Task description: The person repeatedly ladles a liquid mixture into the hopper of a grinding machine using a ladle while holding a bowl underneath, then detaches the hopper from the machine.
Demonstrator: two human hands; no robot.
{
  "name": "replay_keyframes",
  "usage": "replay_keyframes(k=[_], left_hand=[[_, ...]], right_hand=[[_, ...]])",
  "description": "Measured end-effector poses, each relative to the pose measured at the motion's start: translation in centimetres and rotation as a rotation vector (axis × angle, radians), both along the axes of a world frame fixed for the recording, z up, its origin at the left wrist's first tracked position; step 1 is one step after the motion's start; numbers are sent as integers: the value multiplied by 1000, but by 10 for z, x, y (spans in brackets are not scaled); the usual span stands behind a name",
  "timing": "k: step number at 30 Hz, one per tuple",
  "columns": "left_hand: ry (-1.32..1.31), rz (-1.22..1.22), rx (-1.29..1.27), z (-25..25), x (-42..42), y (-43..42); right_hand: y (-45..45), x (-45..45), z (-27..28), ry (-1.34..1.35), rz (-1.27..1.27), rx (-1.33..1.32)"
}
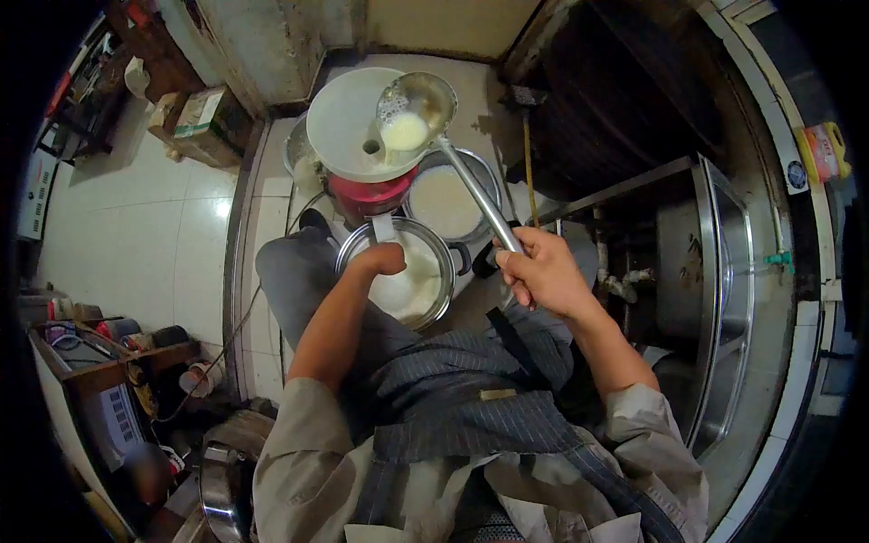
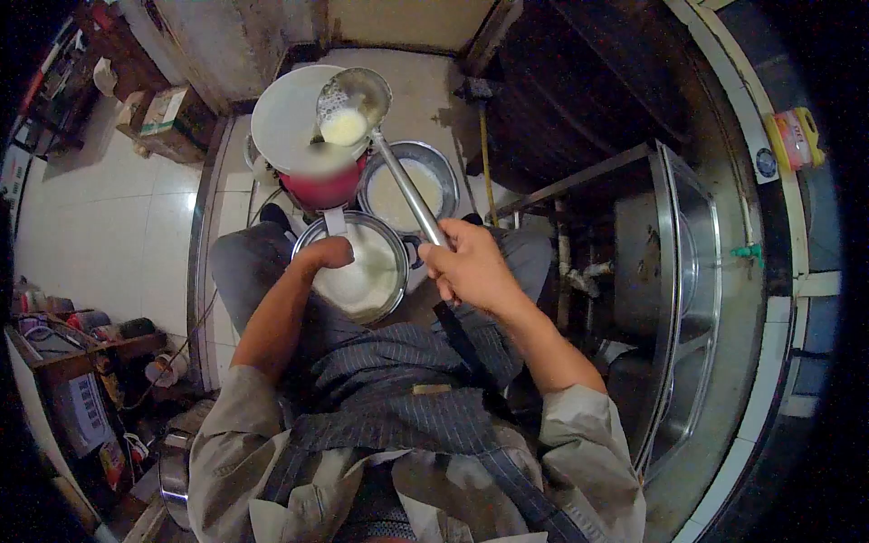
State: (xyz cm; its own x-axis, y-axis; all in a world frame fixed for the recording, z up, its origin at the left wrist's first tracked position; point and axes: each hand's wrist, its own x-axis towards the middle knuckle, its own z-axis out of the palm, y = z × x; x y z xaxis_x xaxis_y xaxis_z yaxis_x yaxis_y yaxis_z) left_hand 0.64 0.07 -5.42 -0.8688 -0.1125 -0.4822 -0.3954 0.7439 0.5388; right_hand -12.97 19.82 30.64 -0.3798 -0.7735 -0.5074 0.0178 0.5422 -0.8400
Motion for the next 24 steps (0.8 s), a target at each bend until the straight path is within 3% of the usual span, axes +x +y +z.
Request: replay_keyframes(k=[2,5,8,17,24], left_hand=[[30,-78,-22,-39,-3,-5],[38,-145,-45,-43,-4,-5],[3,-108,-41,-18,-3,-3],[-47,-105,-40,-9,-5,1],[-59,-120,-24,-1,-7,3]], right_hand=[[1,0,-2,24,4,17],[5,-2,-10,26,26,-16],[7,1,-10,47,19,-5],[24,1,-31,261,91,26],[36,-1,-46,531,157,-194]])
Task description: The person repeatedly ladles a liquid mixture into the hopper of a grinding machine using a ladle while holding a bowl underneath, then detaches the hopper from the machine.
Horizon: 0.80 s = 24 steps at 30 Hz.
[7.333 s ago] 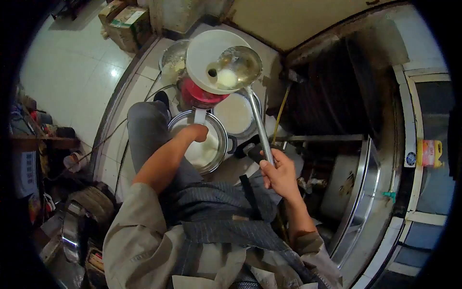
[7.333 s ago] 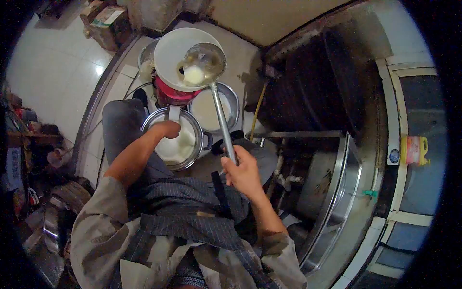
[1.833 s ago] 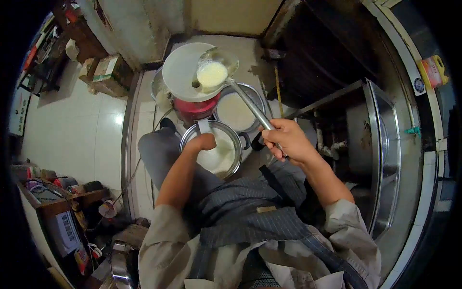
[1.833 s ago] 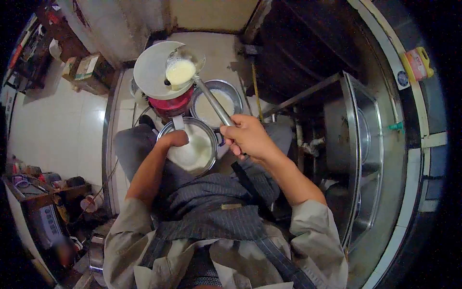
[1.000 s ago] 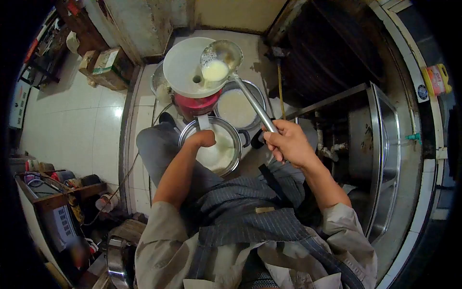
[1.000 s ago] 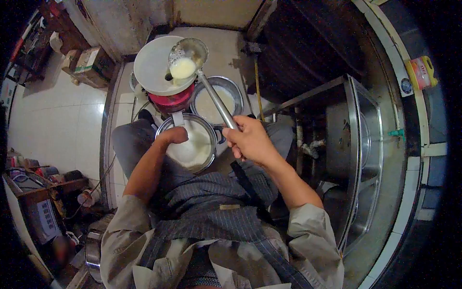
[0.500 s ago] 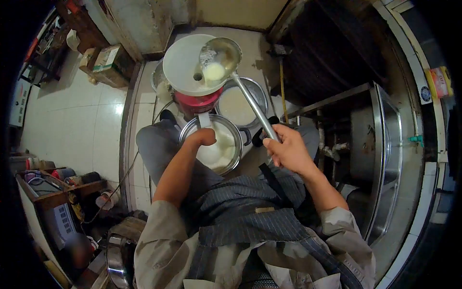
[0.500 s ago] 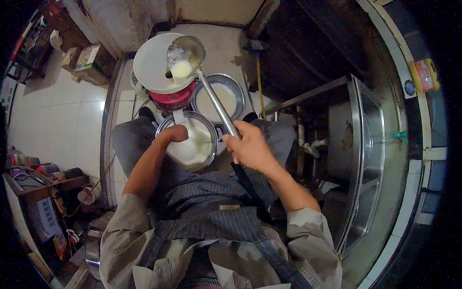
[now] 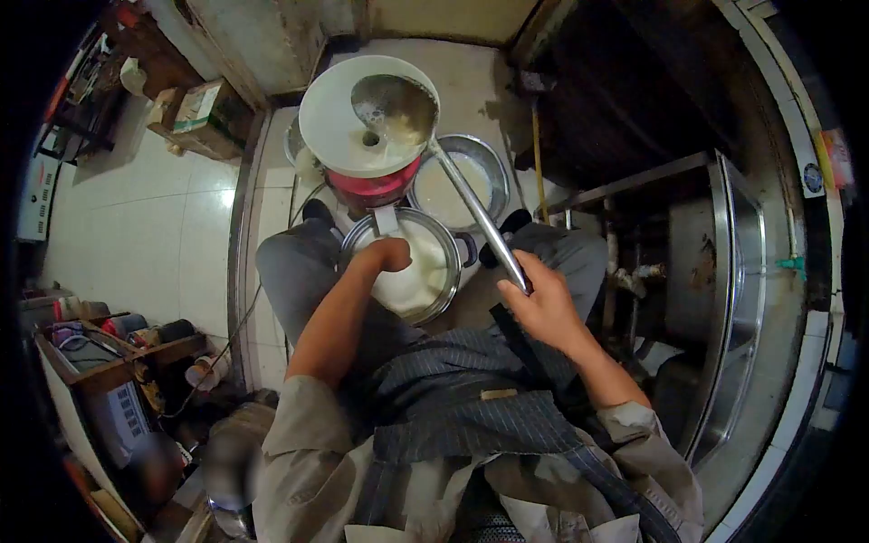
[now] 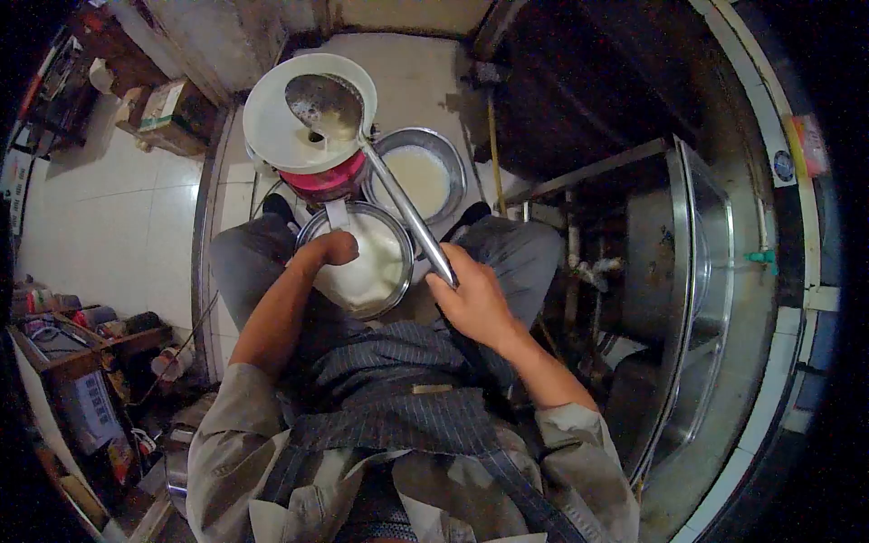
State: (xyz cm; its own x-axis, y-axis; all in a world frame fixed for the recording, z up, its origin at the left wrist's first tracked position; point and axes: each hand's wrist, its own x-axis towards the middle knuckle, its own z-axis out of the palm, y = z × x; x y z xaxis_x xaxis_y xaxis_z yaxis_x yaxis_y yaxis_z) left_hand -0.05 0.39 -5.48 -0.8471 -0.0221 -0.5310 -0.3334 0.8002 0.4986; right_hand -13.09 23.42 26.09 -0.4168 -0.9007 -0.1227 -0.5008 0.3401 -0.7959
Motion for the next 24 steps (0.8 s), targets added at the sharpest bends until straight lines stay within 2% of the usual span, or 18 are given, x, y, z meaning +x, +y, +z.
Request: replay_keyframes(k=[2,4,5,7,9,12,14,15,17,18,20,24], left_hand=[[0,26,16,8,0,2],[-1,52,36,6,1,3],[-1,77,31,5,1,5],[-5,98,32,9,-2,7],[-25,59,16,24,-7,9],[-129,14,0,61,-17,9],[-95,17,10,25,-15,12],[-54,28,13,12,-14,13],[-93,12,12,45,-21,12],[-124,3,12,59,-26,12],[-130,0,27,56,-31,10],[-169,13,39,49,-39,3]], right_hand=[[5,-2,-7,39,7,-46],[10,-3,-17,-168,-176,25],[10,-5,-25,-174,-178,32],[5,-9,-48,-380,-380,-16],[-9,-22,-77,-438,-418,-77],[-29,-54,-146,-544,-520,14],[-45,-76,-208,-380,-652,147],[-50,-88,-246,-389,-657,151],[-59,-107,-313,7,-679,523],[-62,-108,-326,-1,-679,528],[-67,-104,-347,183,-645,571],[-83,-108,-369,79,-692,761]])
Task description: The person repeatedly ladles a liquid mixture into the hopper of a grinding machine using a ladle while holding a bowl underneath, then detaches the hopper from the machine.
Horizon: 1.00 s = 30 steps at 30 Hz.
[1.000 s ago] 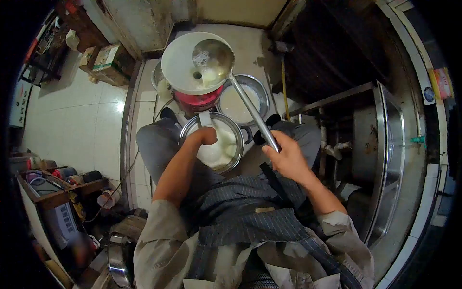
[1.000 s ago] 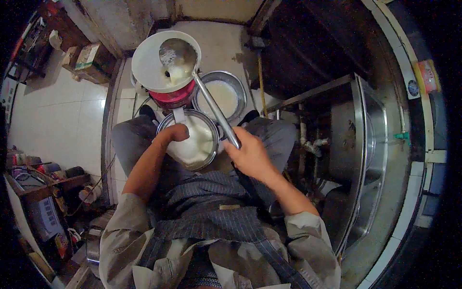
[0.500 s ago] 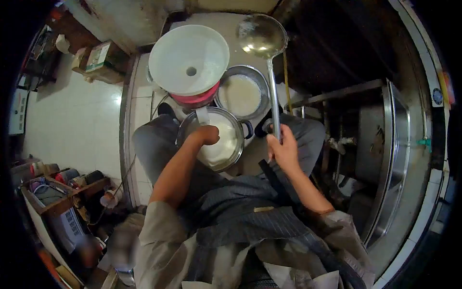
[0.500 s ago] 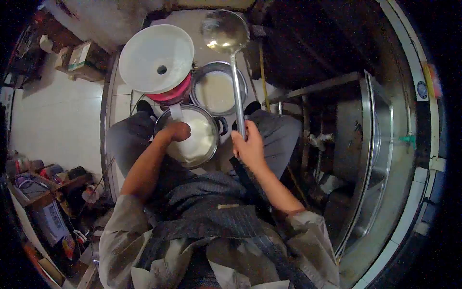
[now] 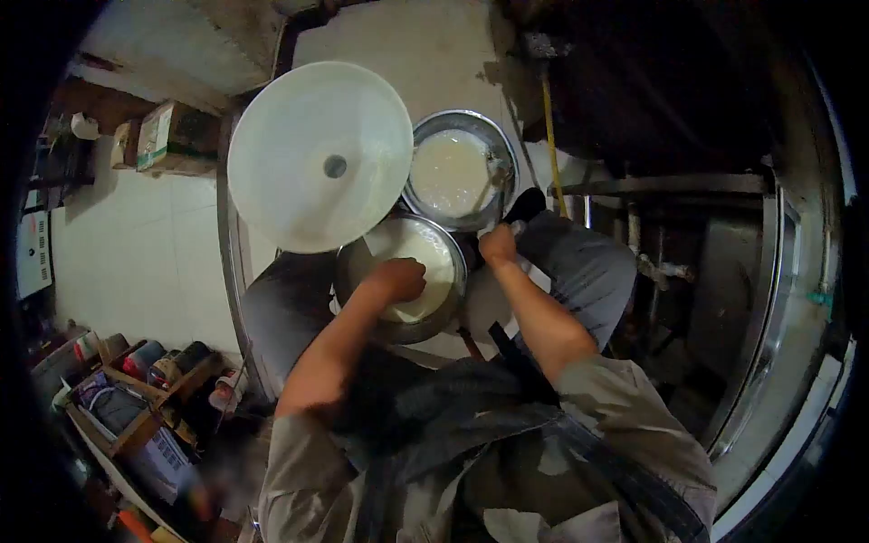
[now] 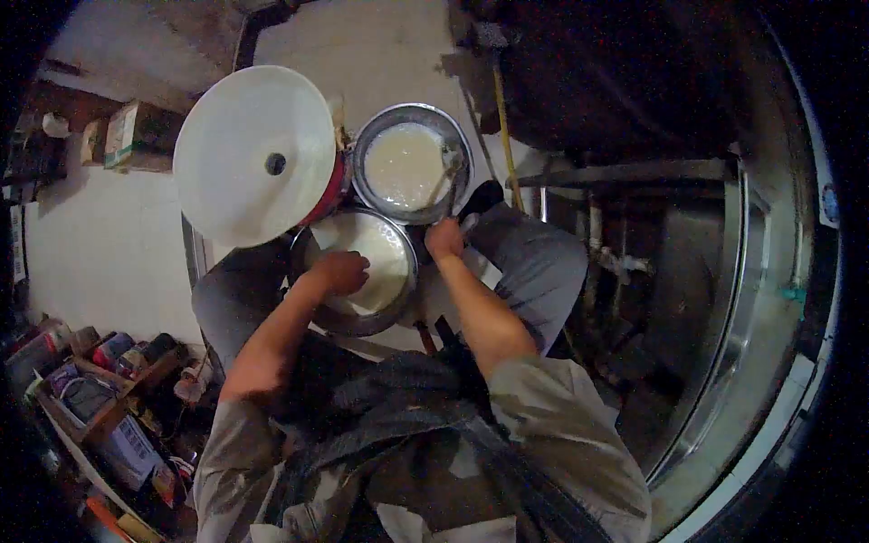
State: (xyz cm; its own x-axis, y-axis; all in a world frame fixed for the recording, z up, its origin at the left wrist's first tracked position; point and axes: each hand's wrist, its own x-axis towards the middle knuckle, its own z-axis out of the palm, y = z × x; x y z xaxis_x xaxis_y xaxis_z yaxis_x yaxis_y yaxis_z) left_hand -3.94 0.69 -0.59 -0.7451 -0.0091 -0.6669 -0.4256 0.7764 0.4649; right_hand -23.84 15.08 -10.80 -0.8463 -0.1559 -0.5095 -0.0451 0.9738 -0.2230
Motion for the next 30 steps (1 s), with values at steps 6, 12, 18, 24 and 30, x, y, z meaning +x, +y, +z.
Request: replay_keyframes(k=[6,12,18,24,30], left_hand=[[-29,-4,44,22,-4,-5],[41,28,55,29,-5,1],[88,17,45,20,-4,5],[66,8,89,-10,7,7],[-39,5,106,-19,1,-3]], right_hand=[[-23,-14,-6,-13,214,-135],[-38,-31,-64,-271,-227,-501],[-45,-21,-48,-630,-392,-574],[-27,-9,-42,-1190,-699,-718],[12,10,1,-1288,-628,-838]])
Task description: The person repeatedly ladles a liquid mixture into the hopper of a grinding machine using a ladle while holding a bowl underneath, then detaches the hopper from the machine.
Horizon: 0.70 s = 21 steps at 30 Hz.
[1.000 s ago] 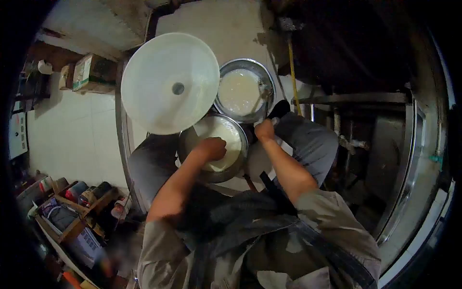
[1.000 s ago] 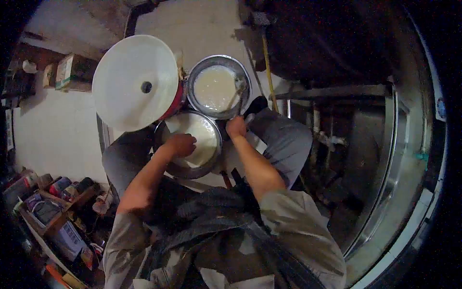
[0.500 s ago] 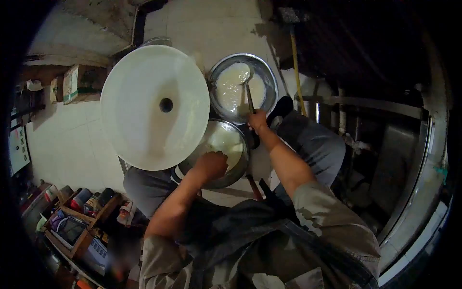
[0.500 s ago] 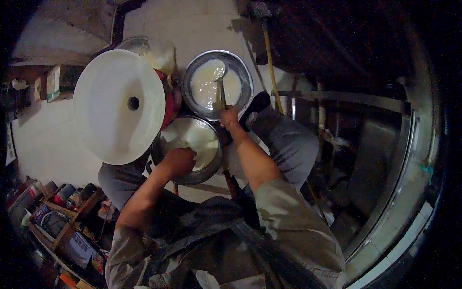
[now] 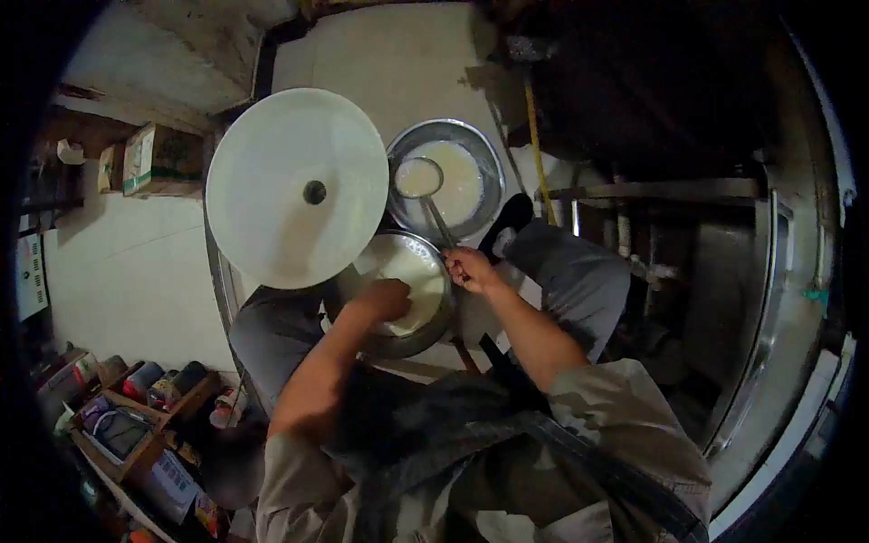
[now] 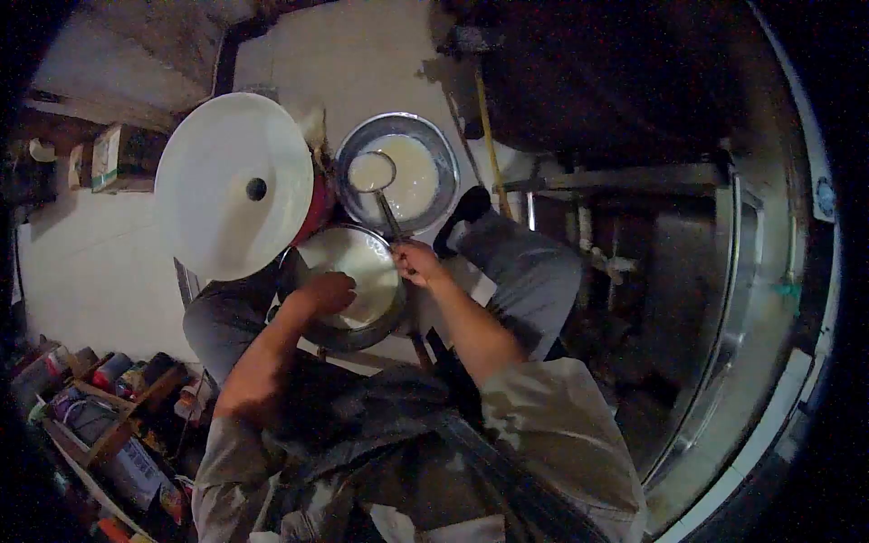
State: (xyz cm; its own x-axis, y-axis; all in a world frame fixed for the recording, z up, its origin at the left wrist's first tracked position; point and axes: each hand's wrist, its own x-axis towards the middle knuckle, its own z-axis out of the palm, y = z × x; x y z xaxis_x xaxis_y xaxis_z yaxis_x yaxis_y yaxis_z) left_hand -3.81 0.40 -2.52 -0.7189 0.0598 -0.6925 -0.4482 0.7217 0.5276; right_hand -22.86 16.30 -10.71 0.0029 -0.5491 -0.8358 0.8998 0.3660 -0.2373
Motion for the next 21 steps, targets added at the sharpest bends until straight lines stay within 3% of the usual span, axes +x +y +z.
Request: replay_keyframes(k=[3,6,10,12,18,21], left_hand=[[53,-116,-30,-23,3,-1],[16,-89,-53,-16,0,-5],[95,-224,-120,-57,11,-7],[83,-55,-69,-59,10,-10],[105,-69,-115,-44,16,-10],[172,-32,-131,-63,22,-8]], right_hand=[[14,5,39,197,58,36],[25,2,83,219,50,14],[39,2,150,285,6,16],[44,-1,185,326,9,28],[59,-7,282,461,79,-57],[63,-9,331,467,104,-103]])
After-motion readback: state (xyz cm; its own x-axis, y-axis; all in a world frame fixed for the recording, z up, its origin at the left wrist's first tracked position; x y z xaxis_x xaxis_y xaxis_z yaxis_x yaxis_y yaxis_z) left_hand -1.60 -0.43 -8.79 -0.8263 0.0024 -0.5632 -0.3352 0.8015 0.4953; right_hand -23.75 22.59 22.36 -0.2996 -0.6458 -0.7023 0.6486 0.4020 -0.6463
